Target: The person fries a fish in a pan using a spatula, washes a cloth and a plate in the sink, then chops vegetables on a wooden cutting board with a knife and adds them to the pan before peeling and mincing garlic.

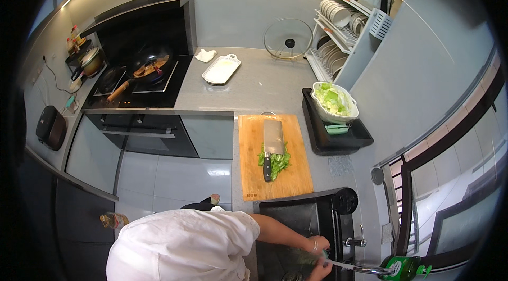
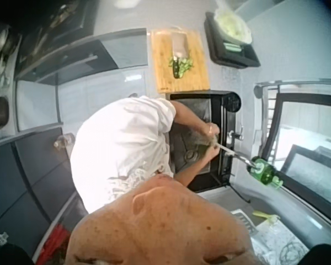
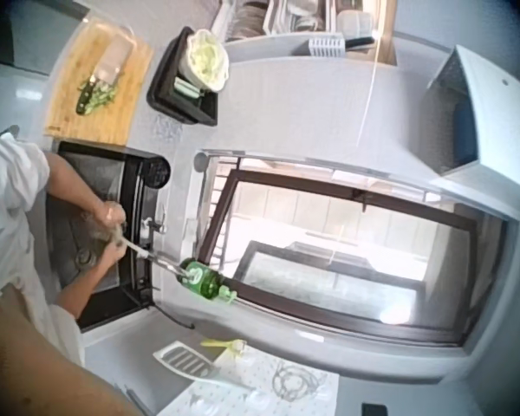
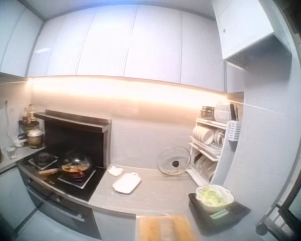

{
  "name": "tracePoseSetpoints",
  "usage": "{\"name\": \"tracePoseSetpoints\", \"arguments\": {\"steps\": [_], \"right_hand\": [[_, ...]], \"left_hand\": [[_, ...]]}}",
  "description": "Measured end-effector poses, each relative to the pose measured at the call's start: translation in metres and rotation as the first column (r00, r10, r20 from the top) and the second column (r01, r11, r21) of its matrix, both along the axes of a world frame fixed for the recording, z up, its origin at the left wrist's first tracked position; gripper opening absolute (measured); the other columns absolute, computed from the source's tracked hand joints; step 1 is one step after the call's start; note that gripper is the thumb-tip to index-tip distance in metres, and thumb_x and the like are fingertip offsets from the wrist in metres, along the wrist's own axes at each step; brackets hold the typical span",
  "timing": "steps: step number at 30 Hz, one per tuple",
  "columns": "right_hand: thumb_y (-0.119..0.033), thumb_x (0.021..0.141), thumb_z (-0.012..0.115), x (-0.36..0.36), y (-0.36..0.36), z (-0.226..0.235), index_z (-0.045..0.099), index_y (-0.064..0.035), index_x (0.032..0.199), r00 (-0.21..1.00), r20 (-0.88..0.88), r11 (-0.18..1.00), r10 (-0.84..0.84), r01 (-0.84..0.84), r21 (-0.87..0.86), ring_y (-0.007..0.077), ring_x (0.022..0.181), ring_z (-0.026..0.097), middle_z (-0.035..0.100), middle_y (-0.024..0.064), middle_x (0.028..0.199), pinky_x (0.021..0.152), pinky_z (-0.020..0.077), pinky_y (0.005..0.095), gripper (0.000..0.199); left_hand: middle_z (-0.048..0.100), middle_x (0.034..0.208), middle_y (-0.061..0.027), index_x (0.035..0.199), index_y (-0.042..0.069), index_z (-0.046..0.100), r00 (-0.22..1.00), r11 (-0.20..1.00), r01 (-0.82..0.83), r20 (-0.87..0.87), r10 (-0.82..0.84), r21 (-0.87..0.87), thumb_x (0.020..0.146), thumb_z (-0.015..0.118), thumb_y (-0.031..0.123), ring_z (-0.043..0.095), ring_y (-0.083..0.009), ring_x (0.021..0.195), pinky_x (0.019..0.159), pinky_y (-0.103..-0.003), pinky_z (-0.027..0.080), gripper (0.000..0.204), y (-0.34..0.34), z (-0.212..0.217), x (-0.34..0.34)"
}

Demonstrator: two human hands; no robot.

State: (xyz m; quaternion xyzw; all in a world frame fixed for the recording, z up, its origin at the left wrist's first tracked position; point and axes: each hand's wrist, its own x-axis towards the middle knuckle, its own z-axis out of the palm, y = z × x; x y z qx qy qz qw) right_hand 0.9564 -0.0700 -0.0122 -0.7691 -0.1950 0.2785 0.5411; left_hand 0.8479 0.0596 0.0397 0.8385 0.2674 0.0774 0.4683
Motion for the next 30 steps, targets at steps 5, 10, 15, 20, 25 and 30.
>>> {"name": "tracePoseSetpoints", "arguments": {"steps": [5,10,15,20,25,30], "right_hand": [[-0.025,0.081,0.06,-0.066,0.021,0.082,0.049,-0.0095,0.106,0.889,-0.455,0.979,-0.047,0.13,0.154,0.0147,0.08,0.052,0.054,0.0037,0.09,0.066,0.0415,0.03,0.031],[-0.008,0.083,0.051,-0.036,0.025,0.034,0.049,0.0005,0.106,0.963,-0.202,0.916,-0.177,0.236,0.324,0.0221,0.086,0.051,0.055,0.0077,0.096,0.079,0.0409,0.0351,0.024],[-0.003,0.078,0.053,-0.077,0.017,0.078,0.054,0.0032,0.093,0.87,0.333,0.923,0.363,-0.386,0.001,0.0153,0.079,0.052,0.057,0.0081,0.086,0.072,0.0419,0.0292,0.016],[-0.003,0.08,0.053,-0.106,-0.003,0.115,0.054,0.0029,0.097,0.947,0.059,0.947,0.316,-0.319,0.044,0.0149,0.081,0.053,0.057,0.0074,0.089,0.076,0.042,0.0276,0.018],[-0.001,0.082,0.052,-0.048,-0.007,0.082,0.047,0.0044,0.11,0.989,0.118,0.975,0.087,-0.109,0.192,0.0156,0.087,0.053,0.054,0.0093,0.1,0.077,0.0432,0.0272,0.029],[-0.031,0.085,0.052,-0.049,0.007,0.038,0.047,-0.0046,0.114,0.86,-0.51,0.94,0.027,0.152,0.305,0.0187,0.086,0.054,0.055,0.0084,0.096,0.075,0.0451,0.0312,0.039]], "left_hand": [[0.059,0.094,-0.0155,0.095,0.0,0.056,0.991,0.498,0.072,0.121,0.065,-0.864,0.074,0.061,0.02,0.061,-0.0256,0.079,0.061,-0.034,0.049,0.029,-0.006,-0.035,0.023],[0.045,0.119,-0.0207,0.119,-0.001,0.043,0.992,0.031,-0.115,-0.116,-0.039,-0.993,0.081,0.054,0.042,0.049,-0.0339,0.105,0.086,-0.042,0.045,0.058,0.007,-0.061,0.0],[0.03,0.134,-0.0167,0.132,0.003,0.025,0.973,-0.274,-0.175,-0.208,0.096,-0.946,0.079,0.048,0.056,0.03,-0.0332,0.122,0.097,-0.051,0.028,0.079,0.001,-0.057,-0.003],[0.053,0.106,-0.0129,0.111,0.002,0.046,0.942,-0.077,-0.307,-0.314,0.119,-0.949,0.082,0.053,0.043,0.052,-0.0311,0.092,0.081,-0.051,0.039,0.051,-0.002,-0.104,0.019],[0.06,0.085,-0.0049,0.084,0.012,0.057,0.992,-0.341,-0.032,0.012,-0.128,-0.939,0.068,0.06,0.059,0.056,-0.0195,0.078,0.068,-0.034,0.045,0.05,-0.008,-0.068,-0.007],[0.059,0.093,-0.0025,0.09,0.014,0.06,0.97,-0.108,0.049,0.073,-0.233,-0.993,0.07,0.068,0.044,0.052,-0.0214,0.092,0.08,-0.04,0.04,0.038,-0.006,-0.021,-0.025]]}}
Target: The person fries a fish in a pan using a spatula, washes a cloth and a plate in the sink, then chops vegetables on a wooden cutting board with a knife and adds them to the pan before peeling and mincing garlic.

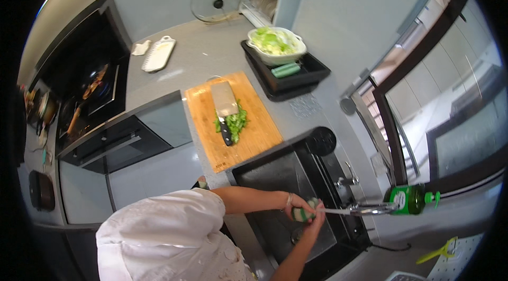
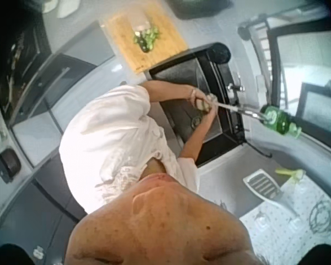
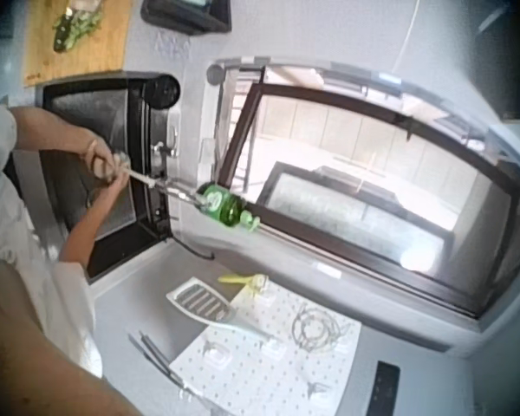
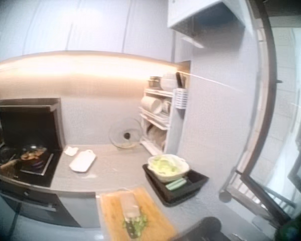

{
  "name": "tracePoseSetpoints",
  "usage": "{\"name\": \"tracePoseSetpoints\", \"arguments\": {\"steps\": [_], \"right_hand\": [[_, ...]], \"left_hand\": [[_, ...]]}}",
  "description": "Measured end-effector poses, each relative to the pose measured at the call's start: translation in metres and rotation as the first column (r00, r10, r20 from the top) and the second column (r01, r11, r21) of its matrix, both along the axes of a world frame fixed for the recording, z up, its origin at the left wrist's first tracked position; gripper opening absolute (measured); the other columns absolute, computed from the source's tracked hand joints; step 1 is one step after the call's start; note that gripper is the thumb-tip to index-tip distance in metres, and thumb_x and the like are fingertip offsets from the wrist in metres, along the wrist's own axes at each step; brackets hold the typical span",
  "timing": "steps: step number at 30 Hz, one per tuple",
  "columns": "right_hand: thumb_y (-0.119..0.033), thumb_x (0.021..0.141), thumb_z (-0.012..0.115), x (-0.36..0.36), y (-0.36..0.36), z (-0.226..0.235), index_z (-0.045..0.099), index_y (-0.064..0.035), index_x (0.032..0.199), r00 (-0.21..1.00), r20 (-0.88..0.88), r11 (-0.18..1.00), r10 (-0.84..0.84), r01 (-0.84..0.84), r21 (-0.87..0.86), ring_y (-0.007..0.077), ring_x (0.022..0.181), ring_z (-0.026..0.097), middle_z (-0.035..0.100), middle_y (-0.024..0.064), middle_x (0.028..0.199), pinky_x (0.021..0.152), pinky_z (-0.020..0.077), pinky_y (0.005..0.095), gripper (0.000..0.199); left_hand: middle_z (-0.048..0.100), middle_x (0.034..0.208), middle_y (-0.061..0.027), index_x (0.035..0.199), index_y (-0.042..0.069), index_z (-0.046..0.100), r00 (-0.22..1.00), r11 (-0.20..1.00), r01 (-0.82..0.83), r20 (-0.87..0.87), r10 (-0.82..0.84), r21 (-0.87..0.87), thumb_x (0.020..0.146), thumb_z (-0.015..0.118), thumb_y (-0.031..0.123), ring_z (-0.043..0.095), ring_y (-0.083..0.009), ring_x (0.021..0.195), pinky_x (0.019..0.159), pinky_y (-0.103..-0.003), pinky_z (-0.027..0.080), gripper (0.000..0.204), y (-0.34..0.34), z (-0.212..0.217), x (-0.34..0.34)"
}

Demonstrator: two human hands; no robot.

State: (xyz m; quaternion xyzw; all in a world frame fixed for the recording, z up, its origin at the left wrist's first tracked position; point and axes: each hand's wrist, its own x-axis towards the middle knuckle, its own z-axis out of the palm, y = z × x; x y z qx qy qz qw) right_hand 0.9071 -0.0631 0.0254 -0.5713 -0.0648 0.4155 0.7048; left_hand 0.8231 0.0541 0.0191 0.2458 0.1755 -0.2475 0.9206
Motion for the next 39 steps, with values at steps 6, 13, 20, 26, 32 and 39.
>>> {"name": "tracePoseSetpoints", "arguments": {"steps": [6,13,20,26,32,39], "right_hand": [[-0.035,0.087,0.047,-0.027,0.013,0.0,0.043,-0.0075,0.122,0.871,-0.489,0.923,0.041,0.154,0.352,0.0211,0.09,0.052,0.053,0.0118,0.102,0.08,0.0445,0.0352,0.044],[-0.016,0.077,0.063,0.036,0.011,-0.035,0.057,-0.0077,0.098,0.91,0.279,0.935,0.307,-0.234,-0.266,0.0109,0.07,0.051,0.054,0.0012,0.077,0.061,0.0424,0.0242,0.024],[-0.026,0.077,0.061,0.104,-0.006,-0.01,0.063,-0.0006,0.084,0.467,0.68,0.748,0.564,0.059,-0.661,0.0135,0.071,0.056,0.061,0.0096,0.072,0.067,0.0447,0.028,0.026],[-0.036,0.084,0.053,0.116,0.012,-0.01,0.057,-0.0101,0.107,0.893,0.36,0.913,0.27,-0.119,-0.389,0.0148,0.087,0.056,0.061,0.0012,0.095,0.073,0.0418,0.0274,0.035],[-0.063,0.081,0.029,-0.015,0.02,-0.025,0.022,-0.019,0.136,0.831,-0.34,0.759,0.44,-0.142,0.635,0.039,0.125,0.021,0.02,0.0203,0.137,0.101,0.0213,0.0502,0.071],[-0.003,0.083,0.047,-0.024,0.031,0.042,0.021,-0.0136,0.136,0.966,-0.208,0.898,0.152,-0.047,0.437,0.0096,0.066,0.041,0.041,0.0026,0.081,0.061,0.0415,0.0213,0.06]], "left_hand": [[0.057,0.082,-0.0076,0.088,0.008,0.058,0.937,0.876,-0.319,-0.26,0.233,-0.362,0.074,0.067,0.01,0.057,-0.0205,0.078,0.071,-0.038,0.051,0.016,-0.027,-0.007,0.002],[0.056,0.072,-0.0078,0.078,0.006,0.057,0.997,0.166,-0.024,0.013,0.072,0.986,0.072,0.067,0.026,0.055,-0.0138,0.063,0.042,-0.026,0.041,0.023,-0.037,0.032,0.007],[0.047,0.067,-0.0041,0.089,0.006,0.05,0.838,0.968,-0.201,-0.485,0.249,0.151,0.083,0.056,0.025,0.045,-0.0106,0.052,0.036,-0.018,0.035,0.021,-0.019,-0.003,0.03],[0.052,0.077,-0.0065,0.088,0.003,0.051,0.788,0.805,-0.512,-0.537,0.302,-0.298,0.084,0.055,0.032,0.052,-0.0135,0.066,0.04,-0.016,0.04,0.029,-0.006,0.001,0.011],[0.055,0.086,-0.0073,0.097,0.007,0.054,0.86,0.57,-0.506,-0.325,0.394,-0.648,0.081,0.06,0.029,0.054,-0.0169,0.076,0.051,-0.019,0.046,0.028,-0.029,0.012,-0.013],[0.051,0.066,-0.0012,0.078,0.008,0.053,0.959,0.796,-0.277,-0.1,0.266,-0.539,0.078,0.063,0.021,0.047,-0.0055,0.051,0.038,-0.014,0.034,0.016,-0.033,0.01,-0.015]]}}
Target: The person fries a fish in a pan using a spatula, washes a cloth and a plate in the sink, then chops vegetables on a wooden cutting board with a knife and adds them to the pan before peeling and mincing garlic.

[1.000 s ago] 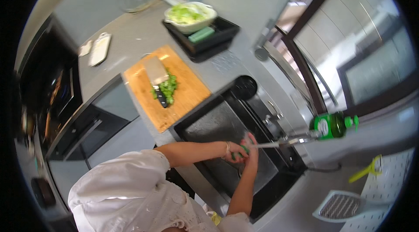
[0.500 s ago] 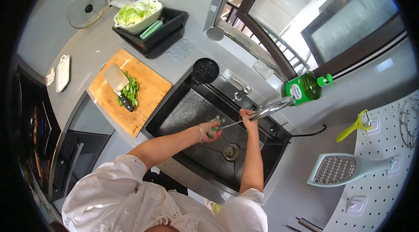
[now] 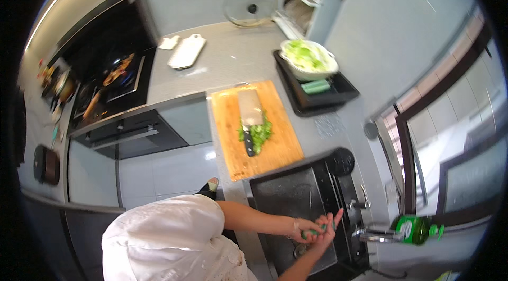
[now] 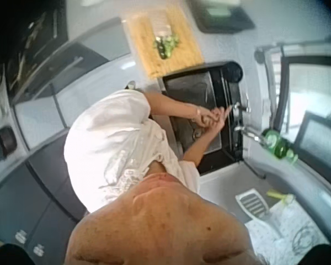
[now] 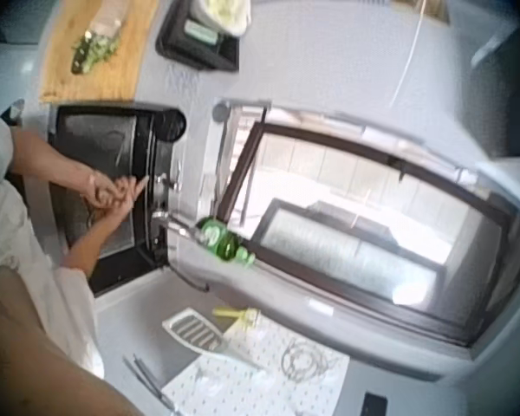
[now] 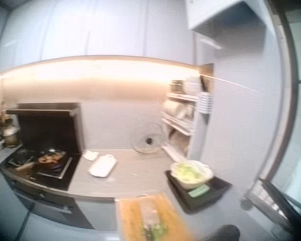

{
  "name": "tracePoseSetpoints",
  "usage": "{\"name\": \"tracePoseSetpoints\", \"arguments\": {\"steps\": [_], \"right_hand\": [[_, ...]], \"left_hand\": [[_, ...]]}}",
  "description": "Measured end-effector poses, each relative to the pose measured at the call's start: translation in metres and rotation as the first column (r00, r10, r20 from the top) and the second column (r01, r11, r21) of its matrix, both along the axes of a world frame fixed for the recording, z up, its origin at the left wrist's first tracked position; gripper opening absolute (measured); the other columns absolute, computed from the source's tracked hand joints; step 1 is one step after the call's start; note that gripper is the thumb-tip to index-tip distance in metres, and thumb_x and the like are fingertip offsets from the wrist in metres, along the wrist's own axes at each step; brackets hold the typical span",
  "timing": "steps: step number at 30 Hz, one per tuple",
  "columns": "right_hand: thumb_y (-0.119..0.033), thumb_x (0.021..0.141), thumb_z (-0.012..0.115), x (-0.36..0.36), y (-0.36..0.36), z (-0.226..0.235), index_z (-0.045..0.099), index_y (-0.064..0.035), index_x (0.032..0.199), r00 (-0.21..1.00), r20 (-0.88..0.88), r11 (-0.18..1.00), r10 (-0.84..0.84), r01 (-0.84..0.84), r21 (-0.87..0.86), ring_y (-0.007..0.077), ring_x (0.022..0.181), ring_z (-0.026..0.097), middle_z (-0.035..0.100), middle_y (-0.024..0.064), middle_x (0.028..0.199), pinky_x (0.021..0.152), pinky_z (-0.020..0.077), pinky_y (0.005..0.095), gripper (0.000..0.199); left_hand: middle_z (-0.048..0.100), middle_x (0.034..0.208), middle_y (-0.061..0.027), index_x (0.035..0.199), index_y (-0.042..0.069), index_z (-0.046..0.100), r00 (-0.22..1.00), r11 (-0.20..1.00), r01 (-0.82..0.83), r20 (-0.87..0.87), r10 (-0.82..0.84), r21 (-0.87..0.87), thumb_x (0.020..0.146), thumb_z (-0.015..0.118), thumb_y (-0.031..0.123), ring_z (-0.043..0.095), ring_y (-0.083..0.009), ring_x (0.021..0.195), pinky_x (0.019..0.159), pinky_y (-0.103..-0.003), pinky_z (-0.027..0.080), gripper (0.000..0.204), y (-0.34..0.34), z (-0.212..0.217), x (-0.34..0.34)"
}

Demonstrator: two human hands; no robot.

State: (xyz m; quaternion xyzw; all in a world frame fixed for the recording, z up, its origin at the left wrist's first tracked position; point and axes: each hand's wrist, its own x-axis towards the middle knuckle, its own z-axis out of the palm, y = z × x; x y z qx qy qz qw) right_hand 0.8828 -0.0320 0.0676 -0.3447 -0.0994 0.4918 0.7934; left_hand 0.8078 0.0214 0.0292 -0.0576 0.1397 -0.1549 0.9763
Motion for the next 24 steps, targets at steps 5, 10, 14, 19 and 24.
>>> {"name": "tracePoseSetpoints", "arguments": {"steps": [5,10,14,19,24], "right_hand": [[-0.008,0.086,0.05,0.034,0.005,0.013,0.03,-0.0103,0.133,0.831,0.283,0.836,0.479,-0.334,-0.435,0.0112,0.059,0.043,0.043,0.0022,0.068,0.057,0.0419,0.0252,0.05],[-0.021,0.091,0.044,0.029,0.015,-0.005,0.041,-0.0111,0.125,0.849,0.262,0.769,0.459,-0.232,-0.595,0.0059,0.048,0.034,0.036,-0.0016,0.056,0.043,0.0338,0.0202,0.035],[-0.033,0.091,0.041,0.038,0.017,-0.056,0.049,-0.0082,0.11,0.977,0.08,0.836,0.197,-0.125,-0.535,0.0051,0.042,0.027,0.028,-0.005,0.048,0.039,0.029,0.021,0.032],[-0.024,0.088,0.041,0.019,0.003,-0.076,0.052,-0.0045,0.095,0.937,0.319,0.73,0.143,0.118,-0.673,0.0114,0.054,0.045,0.049,0.0019,0.063,0.049,0.0372,0.0235,0.023],[-0.023,0.084,0.045,0.047,-0.014,-0.09,0.059,-0.0042,0.079,0.147,0.874,0.838,0.463,0.248,-0.486,0.0166,0.064,0.052,0.056,0.0062,0.074,0.057,0.0424,0.0274,0.024]], "left_hand": [[0.052,0.072,-0.0034,0.079,0.005,0.056,0.673,0.551,-0.617,-0.74,0.0,-0.562,0.079,0.057,0.022,0.051,-0.0124,0.063,0.05,-0.026,0.042,0.017,0.004,0.032,0.007],[0.061,0.085,-0.0109,0.092,0.004,0.062,0.949,-0.69,0.055,-0.254,-0.189,0.722,0.078,0.053,0.015,0.06,-0.0247,0.078,0.066,-0.036,0.047,0.02,0.002,0.056,-0.022],[0.062,0.093,-0.0144,0.093,0.003,0.062,0.962,-0.427,0.266,-0.263,0.068,0.864,0.076,0.051,0.011,0.06,-0.0287,0.087,0.071,-0.038,0.047,0.021,0.001,0.015,-0.021],[0.062,0.094,-0.0163,0.094,0.001,0.059,0.986,-0.711,0.089,-0.165,-0.039,0.697,0.077,0.051,0.012,0.06,-0.0306,0.088,0.072,-0.038,0.048,0.023,0.007,0.014,-0.042],[0.062,0.091,-0.0163,0.097,0.001,0.058,0.997,-0.824,-0.019,-0.05,-0.057,0.566,0.082,0.042,0.019,0.061,-0.0312,0.085,0.071,-0.039,0.048,0.028,0.015,-0.005,-0.035]]}}
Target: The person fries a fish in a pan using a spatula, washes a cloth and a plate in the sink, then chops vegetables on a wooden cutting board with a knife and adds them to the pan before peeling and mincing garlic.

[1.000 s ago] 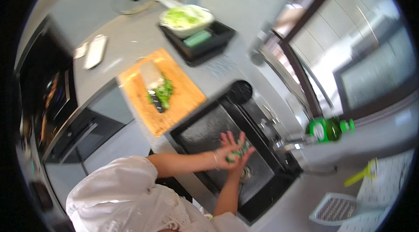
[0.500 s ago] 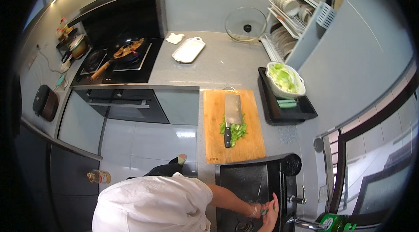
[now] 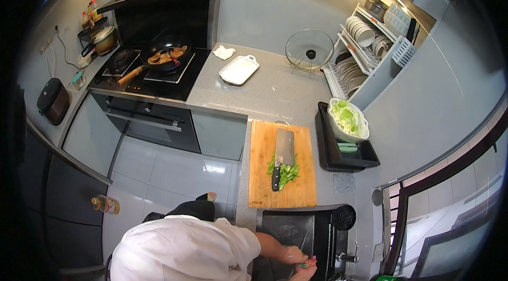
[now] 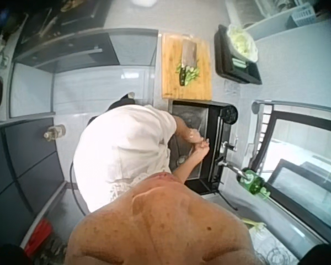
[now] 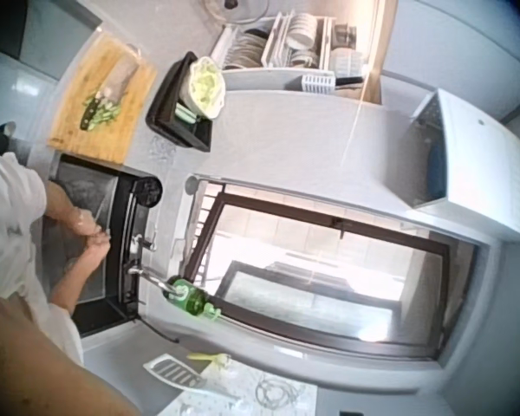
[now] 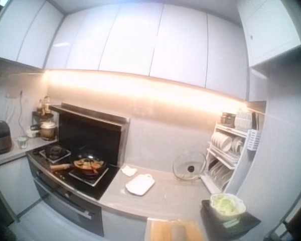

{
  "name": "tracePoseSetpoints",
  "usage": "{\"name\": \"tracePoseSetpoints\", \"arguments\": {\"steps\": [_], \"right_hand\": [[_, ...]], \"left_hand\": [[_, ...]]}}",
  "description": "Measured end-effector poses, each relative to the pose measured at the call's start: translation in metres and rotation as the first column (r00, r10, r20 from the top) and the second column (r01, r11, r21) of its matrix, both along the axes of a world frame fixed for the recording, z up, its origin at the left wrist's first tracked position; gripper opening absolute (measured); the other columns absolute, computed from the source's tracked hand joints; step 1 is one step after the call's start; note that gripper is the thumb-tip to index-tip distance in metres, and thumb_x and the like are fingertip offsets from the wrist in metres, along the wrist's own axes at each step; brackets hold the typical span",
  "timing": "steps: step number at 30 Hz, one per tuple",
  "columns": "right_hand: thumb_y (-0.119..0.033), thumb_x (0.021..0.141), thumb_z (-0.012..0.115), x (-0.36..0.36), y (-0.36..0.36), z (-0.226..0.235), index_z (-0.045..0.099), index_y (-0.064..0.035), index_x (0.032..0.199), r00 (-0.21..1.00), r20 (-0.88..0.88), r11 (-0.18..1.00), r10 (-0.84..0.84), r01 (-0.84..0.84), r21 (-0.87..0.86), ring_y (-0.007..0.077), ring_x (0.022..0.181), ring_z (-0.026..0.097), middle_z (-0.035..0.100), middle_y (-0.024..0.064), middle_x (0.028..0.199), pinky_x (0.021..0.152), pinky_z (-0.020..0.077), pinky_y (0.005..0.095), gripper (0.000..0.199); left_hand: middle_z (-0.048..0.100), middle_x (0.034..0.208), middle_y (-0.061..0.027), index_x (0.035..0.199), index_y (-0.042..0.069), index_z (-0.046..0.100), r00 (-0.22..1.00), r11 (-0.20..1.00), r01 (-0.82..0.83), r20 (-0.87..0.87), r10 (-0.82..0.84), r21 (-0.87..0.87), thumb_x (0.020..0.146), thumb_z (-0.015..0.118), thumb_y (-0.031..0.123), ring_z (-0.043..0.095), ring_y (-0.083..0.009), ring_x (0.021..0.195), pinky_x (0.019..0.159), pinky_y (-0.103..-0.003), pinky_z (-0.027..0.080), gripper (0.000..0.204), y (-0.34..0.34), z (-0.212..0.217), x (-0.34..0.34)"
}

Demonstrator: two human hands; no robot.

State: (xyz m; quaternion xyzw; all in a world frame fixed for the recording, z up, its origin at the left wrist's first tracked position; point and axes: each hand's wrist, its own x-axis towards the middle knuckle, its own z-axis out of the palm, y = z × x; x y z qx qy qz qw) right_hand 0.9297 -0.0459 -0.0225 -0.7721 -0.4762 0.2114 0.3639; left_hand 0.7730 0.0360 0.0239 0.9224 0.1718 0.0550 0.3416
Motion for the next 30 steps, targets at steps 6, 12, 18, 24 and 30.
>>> {"name": "tracePoseSetpoints", "arguments": {"steps": [6,12,18,24,30], "right_hand": [[-0.031,0.08,0.053,0.007,-0.002,0.001,0.06,-0.009,0.092,0.872,0.472,0.974,0.129,-0.022,-0.226,0.0214,0.076,0.056,0.059,0.0105,0.087,0.067,0.0452,0.0335,0.026],[-0.036,0.079,0.059,0.008,-0.033,-0.019,0.057,-0.0102,0.107,0.946,0.28,0.918,-0.163,0.249,-0.308,0.0255,0.088,0.058,0.061,0.0111,0.1,0.075,0.0453,0.0389,0.039],[-0.043,0.083,0.052,-0.181,0.069,0.144,0.04,-0.0057,0.124,0.554,-0.824,0.993,-0.117,0.071,-0.094,0.026,0.097,0.053,0.054,0.0119,0.11,0.083,0.0449,0.0392,0.057],[-0.014,0.087,0.051,-0.288,0.193,0.146,0.046,-0.0047,0.114,0.501,-0.844,0.98,0.193,-0.049,0.195,0.0184,0.084,0.057,0.056,0.0068,0.098,0.072,0.0486,0.0354,0.029],[-0.001,0.08,0.058,-0.441,0.296,0.167,0.041,-0.0046,0.119,0.384,-0.842,0.922,0.378,-0.241,0.304,0.0189,0.092,0.053,0.051,0.008,0.103,0.083,0.0455,0.0351,0.043]], "left_hand": [[0.06,0.092,-0.0175,0.102,0.001,0.053,0.987,0.986,0.007,-0.155,-0.033,-0.168,0.078,0.053,0.029,0.06,-0.0313,0.086,0.071,-0.038,0.048,0.036,0.025,-0.003,0.017],[0.056,0.094,-0.0171,0.096,0.001,0.058,0.993,0.993,-0.102,-0.063,0.098,-0.058,0.081,0.049,0.024,0.056,-0.0355,0.087,0.068,-0.04,0.048,0.029,0.063,0.039,-0.032],[0.052,0.09,-0.0135,0.089,0.001,0.053,0.934,0.932,-0.3,0.259,0.245,0.202,0.065,0.062,0.015,0.052,-0.0304,0.089,0.066,-0.037,0.048,0.029,0.09,0.073,-0.116],[0.053,0.084,-0.0143,0.089,0.003,0.056,0.69,0.811,-0.541,0.435,0.579,-0.222,0.065,0.068,0.033,0.052,-0.0296,0.085,0.072,-0.037,0.044,0.04,0.155,0.086,-0.264],[0.06,0.071,-0.0089,0.088,0.005,0.061,0.373,0.384,-0.761,0.133,0.918,-0.523,0.078,0.057,0.043,0.057,-0.0147,0.065,0.057,-0.029,0.044,0.04,0.246,0.047,-0.424]]}}
